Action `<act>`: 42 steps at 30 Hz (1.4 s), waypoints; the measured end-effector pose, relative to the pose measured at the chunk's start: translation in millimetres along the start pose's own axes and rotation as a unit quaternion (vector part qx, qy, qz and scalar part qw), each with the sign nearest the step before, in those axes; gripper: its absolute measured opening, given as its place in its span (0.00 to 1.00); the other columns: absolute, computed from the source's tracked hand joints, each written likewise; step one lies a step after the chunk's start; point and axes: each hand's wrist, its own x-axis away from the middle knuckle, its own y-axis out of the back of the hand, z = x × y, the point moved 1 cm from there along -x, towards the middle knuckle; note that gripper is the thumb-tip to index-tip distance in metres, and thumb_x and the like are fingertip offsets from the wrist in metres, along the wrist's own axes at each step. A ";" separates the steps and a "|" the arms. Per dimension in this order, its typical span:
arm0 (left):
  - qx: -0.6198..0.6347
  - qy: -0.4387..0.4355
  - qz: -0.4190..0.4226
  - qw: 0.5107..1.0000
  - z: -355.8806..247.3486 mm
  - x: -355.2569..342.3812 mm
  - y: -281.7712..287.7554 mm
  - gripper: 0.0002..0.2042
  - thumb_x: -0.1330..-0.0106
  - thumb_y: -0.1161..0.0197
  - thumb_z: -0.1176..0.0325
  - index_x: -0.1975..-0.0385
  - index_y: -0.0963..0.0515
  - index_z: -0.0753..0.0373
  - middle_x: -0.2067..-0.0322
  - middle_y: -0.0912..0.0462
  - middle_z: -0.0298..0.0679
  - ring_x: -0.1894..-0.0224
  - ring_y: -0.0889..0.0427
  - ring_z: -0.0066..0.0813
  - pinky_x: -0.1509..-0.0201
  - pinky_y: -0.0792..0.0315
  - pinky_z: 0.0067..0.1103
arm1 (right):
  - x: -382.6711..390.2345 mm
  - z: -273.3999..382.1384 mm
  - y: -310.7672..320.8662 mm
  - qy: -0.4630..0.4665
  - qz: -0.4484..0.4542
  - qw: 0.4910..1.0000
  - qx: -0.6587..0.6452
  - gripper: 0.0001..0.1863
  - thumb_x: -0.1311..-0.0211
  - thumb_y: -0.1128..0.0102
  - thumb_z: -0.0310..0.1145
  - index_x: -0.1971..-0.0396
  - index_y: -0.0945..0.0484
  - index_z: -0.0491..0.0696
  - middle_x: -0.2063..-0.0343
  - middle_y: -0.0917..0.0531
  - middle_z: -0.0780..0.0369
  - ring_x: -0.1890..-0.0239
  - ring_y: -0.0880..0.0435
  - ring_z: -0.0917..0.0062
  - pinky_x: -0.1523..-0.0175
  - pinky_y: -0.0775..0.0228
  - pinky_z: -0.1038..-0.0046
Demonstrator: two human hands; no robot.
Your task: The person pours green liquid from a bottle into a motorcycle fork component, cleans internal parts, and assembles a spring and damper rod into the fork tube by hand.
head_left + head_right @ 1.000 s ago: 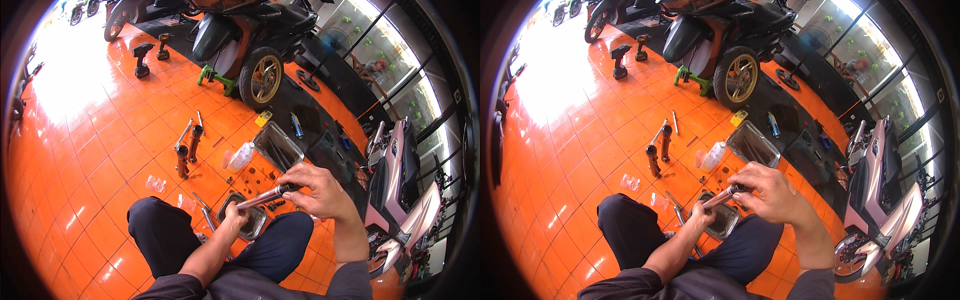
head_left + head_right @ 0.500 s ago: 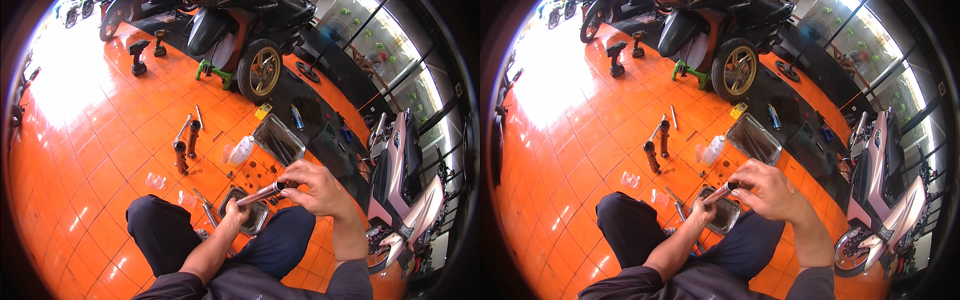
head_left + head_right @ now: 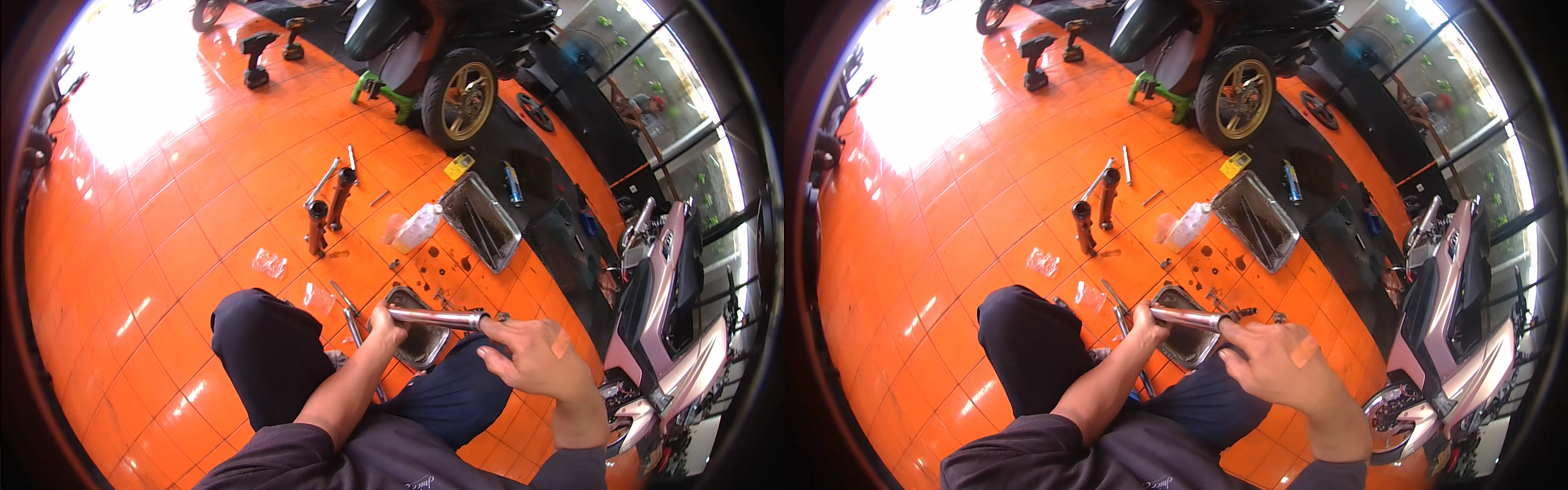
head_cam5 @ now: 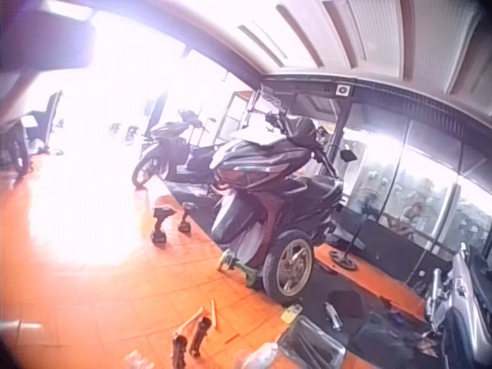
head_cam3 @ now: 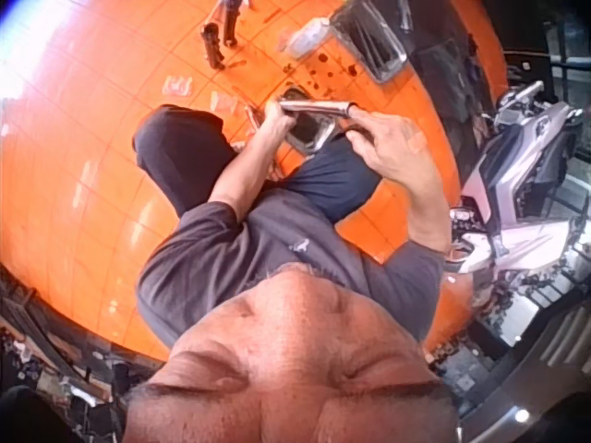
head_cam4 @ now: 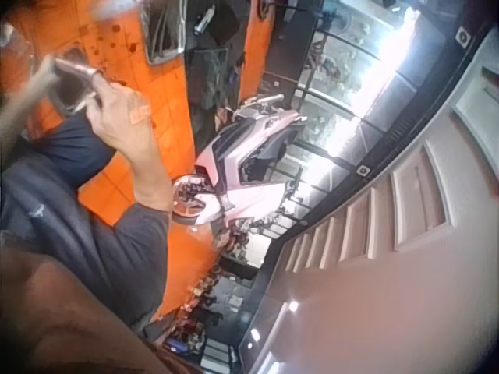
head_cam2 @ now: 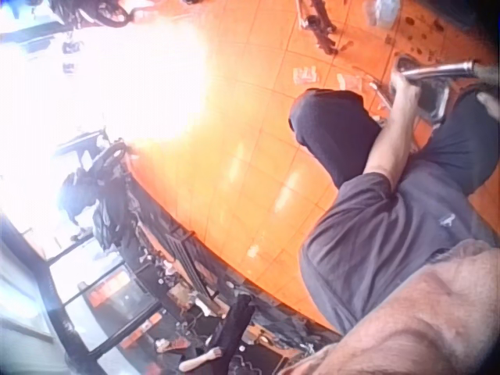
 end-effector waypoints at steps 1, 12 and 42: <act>-0.008 -0.007 -0.005 1.000 -0.8 -3.8 3.4 0.12 0.28 0.53 0.59 0.74 0.35 0.56 0.83 0.32 0.28 0.81 0.28 0.24 0.79 0.25 0.25 | 1.4 -2.9 -3.1 0.004 0.004 1.000 -0.013 0.12 0.45 0.39 0.37 0.63 0.22 0.48 0.77 0.20 0.60 0.75 0.18 0.62 0.70 0.26 0.62; -0.040 -0.023 -0.031 0.998 11.7 12.0 -7.3 0.11 0.30 0.51 0.62 0.74 0.35 0.58 0.81 0.33 0.34 0.79 0.31 0.30 0.74 0.29 0.28 | 3.1 -14.7 -43.2 0.081 -0.102 0.989 -0.076 0.10 0.48 0.33 0.36 0.74 0.20 0.43 0.70 0.17 0.58 0.75 0.17 0.65 0.69 0.24 0.69; -0.272 -0.197 0.044 0.941 -38.5 -4.7 -21.8 0.17 0.30 0.52 0.55 0.54 0.31 0.63 0.68 0.23 0.39 0.76 0.23 0.26 0.76 0.29 0.21 | -30.0 -62.3 -27.4 -0.029 -0.518 0.724 -0.454 0.07 0.38 0.43 0.26 0.75 0.30 0.45 0.86 0.28 0.64 0.85 0.28 0.80 0.76 0.32 0.78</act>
